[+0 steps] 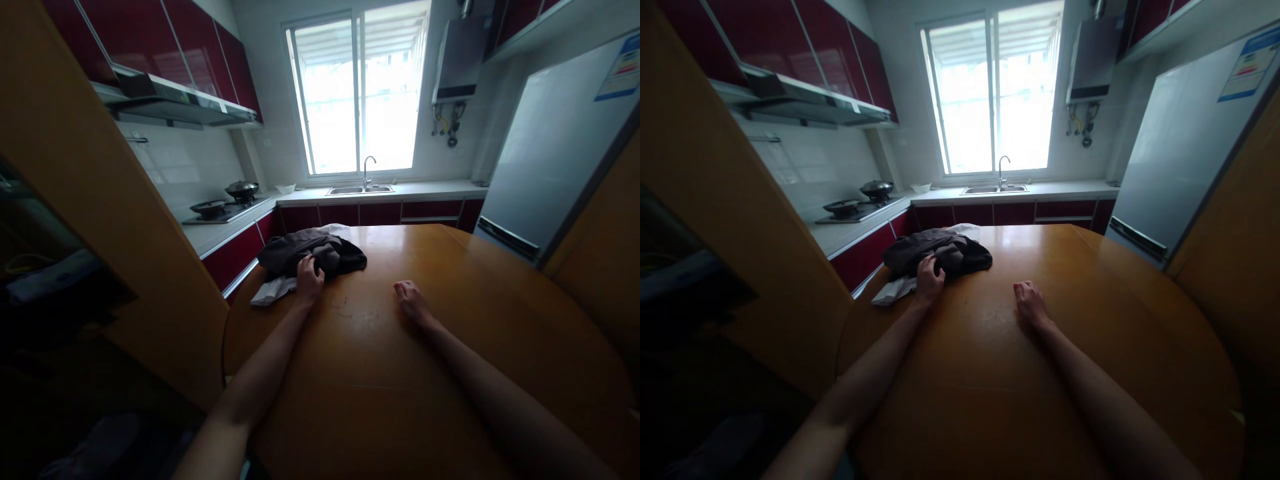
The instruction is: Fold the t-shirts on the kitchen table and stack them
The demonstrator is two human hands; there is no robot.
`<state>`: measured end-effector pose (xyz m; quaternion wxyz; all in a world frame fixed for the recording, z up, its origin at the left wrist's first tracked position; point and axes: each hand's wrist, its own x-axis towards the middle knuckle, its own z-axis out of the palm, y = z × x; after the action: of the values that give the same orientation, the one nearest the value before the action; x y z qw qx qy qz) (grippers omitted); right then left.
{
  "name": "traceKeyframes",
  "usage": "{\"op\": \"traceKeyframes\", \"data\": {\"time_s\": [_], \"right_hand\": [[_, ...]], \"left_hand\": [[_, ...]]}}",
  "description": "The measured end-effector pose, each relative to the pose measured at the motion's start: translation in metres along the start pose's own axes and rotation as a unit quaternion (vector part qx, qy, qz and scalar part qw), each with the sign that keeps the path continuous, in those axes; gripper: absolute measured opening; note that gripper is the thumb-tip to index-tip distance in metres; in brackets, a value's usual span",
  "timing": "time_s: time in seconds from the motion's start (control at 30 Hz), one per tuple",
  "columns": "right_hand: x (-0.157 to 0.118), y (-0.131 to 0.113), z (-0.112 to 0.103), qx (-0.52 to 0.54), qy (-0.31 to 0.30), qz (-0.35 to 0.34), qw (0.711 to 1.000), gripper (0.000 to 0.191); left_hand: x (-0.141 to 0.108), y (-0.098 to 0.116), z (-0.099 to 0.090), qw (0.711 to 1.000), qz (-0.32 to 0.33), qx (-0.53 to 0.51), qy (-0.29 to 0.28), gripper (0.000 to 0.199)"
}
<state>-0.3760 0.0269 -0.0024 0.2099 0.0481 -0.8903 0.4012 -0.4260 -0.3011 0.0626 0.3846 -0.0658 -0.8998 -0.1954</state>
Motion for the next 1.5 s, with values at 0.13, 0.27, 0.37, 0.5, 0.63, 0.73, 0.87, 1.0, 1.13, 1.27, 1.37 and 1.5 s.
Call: {"op": "traceKeyframes", "data": {"time_s": [0.13, 0.27, 0.37, 0.5, 0.63, 0.73, 0.87, 1.0, 1.13, 1.27, 1.37, 1.5], "right_hand": [[0.005, 0.006, 0.003, 0.039, 0.041, 0.01, 0.998, 0.042], [0.009, 0.011, 0.003, 0.068, 0.076, 0.026, 0.994, 0.047], [0.008, 0.011, 0.003, 0.083, 0.081, 0.026, 0.993, 0.047], [0.007, 0.007, 0.003, 0.102, 0.073, 0.002, 0.992, 0.043], [0.003, -0.005, 0.003, 0.106, 0.034, -0.061, 0.992, 0.035], [-0.005, -0.019, 0.004, 0.078, -0.023, -0.141, 0.987, 0.035], [-0.019, -0.042, 0.006, 0.028, -0.138, -0.222, 0.965, 0.051], [-0.016, -0.046, -0.004, -0.02, -0.158, -0.196, 0.968, 0.027], [0.007, -0.011, -0.036, -0.102, -0.013, -0.076, 0.992, 0.028], [0.029, 0.035, -0.071, -0.053, 0.092, 0.01, 0.994, 0.03], [0.036, 0.048, -0.086, -0.005, 0.15, 0.053, 0.987, 0.033], [0.032, 0.028, -0.081, -0.017, 0.168, 0.046, 0.985, 0.037]], "left_hand": [[-0.015, 0.038, -0.015, 0.99, 0.098, -0.095, 0.046, 0.033], [-0.041, 0.077, -0.015, 0.959, 0.222, -0.091, -0.152, 0.016], [-0.048, 0.093, -0.017, 0.94, 0.266, -0.084, -0.199, 0.014], [-0.028, 0.085, -0.036, 0.972, 0.207, -0.073, -0.088, 0.018], [-0.008, 0.053, -0.046, 0.998, 0.035, 0.025, -0.039, 0.029], [-0.01, 0.038, -0.035, 0.99, -0.016, 0.062, -0.125, 0.038], [-0.026, 0.051, -0.019, 0.986, 0.014, 0.016, -0.166, 0.02], [-0.041, 0.082, -0.017, 0.986, 0.09, -0.096, -0.101, 0.024], [-0.062, 0.112, -0.021, 0.962, 0.192, -0.17, -0.091, 0.022], [-0.09, 0.146, -0.028, 0.888, 0.376, -0.14, -0.223, 0.024], [-0.099, 0.163, -0.038, 0.873, 0.403, -0.111, -0.25, 0.021], [-0.068, 0.144, -0.047, 0.943, 0.278, -0.095, -0.159, 0.033]]}}
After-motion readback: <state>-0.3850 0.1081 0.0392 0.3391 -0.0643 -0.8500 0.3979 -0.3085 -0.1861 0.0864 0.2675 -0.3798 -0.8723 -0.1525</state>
